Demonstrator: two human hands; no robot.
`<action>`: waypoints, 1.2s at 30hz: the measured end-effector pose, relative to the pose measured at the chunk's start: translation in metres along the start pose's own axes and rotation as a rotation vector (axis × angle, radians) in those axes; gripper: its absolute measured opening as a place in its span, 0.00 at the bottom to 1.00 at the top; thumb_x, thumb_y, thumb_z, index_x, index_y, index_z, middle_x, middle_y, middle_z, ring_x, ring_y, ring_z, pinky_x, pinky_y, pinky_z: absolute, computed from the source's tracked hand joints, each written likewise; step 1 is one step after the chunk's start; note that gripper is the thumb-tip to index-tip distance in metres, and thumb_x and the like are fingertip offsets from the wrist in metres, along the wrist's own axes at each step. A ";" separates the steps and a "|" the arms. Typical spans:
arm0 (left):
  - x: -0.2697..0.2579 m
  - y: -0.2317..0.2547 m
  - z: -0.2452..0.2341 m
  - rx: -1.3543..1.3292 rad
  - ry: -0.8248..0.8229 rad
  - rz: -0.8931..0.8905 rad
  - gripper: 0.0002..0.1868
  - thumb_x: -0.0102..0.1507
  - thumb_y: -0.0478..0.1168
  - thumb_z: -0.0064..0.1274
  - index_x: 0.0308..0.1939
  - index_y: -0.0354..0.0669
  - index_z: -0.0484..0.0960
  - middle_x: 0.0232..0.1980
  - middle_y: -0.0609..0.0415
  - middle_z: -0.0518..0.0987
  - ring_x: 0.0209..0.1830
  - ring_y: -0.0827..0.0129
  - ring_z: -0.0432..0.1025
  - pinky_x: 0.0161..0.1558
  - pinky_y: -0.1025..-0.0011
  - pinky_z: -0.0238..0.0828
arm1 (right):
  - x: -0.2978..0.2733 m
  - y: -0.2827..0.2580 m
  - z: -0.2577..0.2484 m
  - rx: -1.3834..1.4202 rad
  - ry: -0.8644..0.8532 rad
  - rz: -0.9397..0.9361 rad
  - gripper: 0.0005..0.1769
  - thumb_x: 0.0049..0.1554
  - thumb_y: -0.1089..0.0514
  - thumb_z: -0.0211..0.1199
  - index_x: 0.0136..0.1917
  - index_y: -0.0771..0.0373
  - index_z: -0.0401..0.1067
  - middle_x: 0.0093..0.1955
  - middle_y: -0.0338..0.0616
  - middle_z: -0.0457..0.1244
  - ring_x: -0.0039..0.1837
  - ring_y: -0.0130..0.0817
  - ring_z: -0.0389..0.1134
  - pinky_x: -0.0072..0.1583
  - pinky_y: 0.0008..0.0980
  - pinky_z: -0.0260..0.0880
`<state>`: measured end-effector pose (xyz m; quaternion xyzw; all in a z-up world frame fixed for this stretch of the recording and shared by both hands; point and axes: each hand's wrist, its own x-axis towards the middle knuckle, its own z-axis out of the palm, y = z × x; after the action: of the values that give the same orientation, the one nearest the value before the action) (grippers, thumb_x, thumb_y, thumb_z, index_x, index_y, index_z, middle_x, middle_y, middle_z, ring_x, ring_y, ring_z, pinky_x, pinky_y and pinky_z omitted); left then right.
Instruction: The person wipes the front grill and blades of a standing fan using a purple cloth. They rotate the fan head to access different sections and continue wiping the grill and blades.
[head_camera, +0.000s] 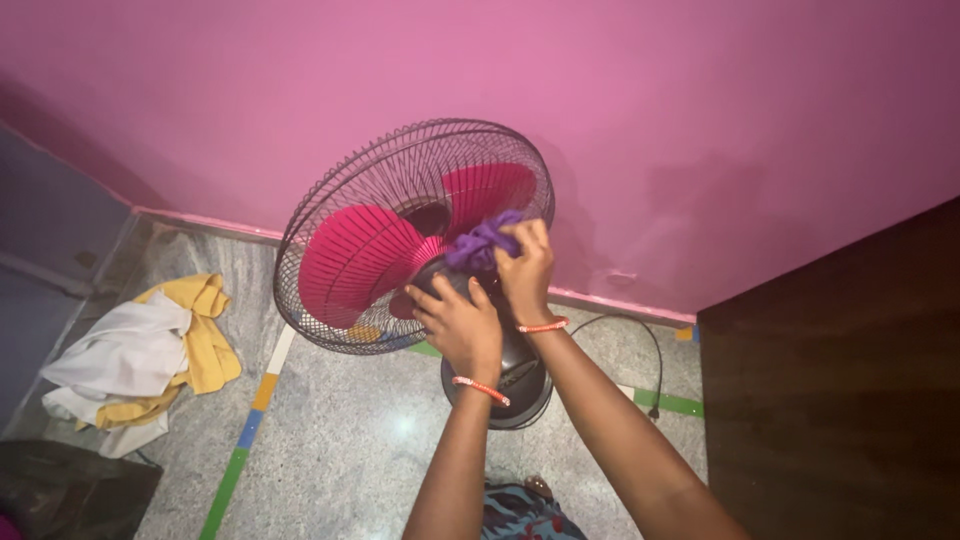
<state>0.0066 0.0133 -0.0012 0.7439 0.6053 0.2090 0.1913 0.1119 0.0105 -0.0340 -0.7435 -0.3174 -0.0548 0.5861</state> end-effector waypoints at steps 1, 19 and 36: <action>0.000 -0.001 0.000 0.000 0.008 0.010 0.31 0.67 0.56 0.49 0.66 0.39 0.66 0.76 0.24 0.54 0.69 0.27 0.59 0.58 0.40 0.69 | -0.001 0.002 0.002 0.008 -0.091 0.005 0.16 0.44 0.72 0.68 0.48 0.64 0.78 0.47 0.47 0.66 0.52 0.43 0.71 0.54 0.38 0.71; -0.002 0.002 0.005 0.025 0.078 0.022 0.29 0.66 0.55 0.49 0.61 0.37 0.69 0.73 0.25 0.58 0.67 0.31 0.62 0.54 0.44 0.72 | 0.054 0.026 -0.020 0.128 0.316 0.128 0.11 0.59 0.68 0.62 0.55 0.69 0.72 0.60 0.50 0.64 0.65 0.43 0.67 0.67 0.39 0.64; -0.004 0.001 0.007 0.008 0.095 0.027 0.29 0.66 0.55 0.50 0.61 0.37 0.69 0.72 0.23 0.59 0.67 0.32 0.63 0.55 0.45 0.71 | 0.049 0.104 0.013 0.106 0.455 0.265 0.10 0.56 0.72 0.60 0.52 0.68 0.72 0.54 0.47 0.64 0.57 0.42 0.67 0.61 0.37 0.66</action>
<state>0.0105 0.0090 -0.0068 0.7418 0.6047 0.2442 0.1565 0.2024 0.0309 -0.1025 -0.7155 -0.0797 -0.1267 0.6824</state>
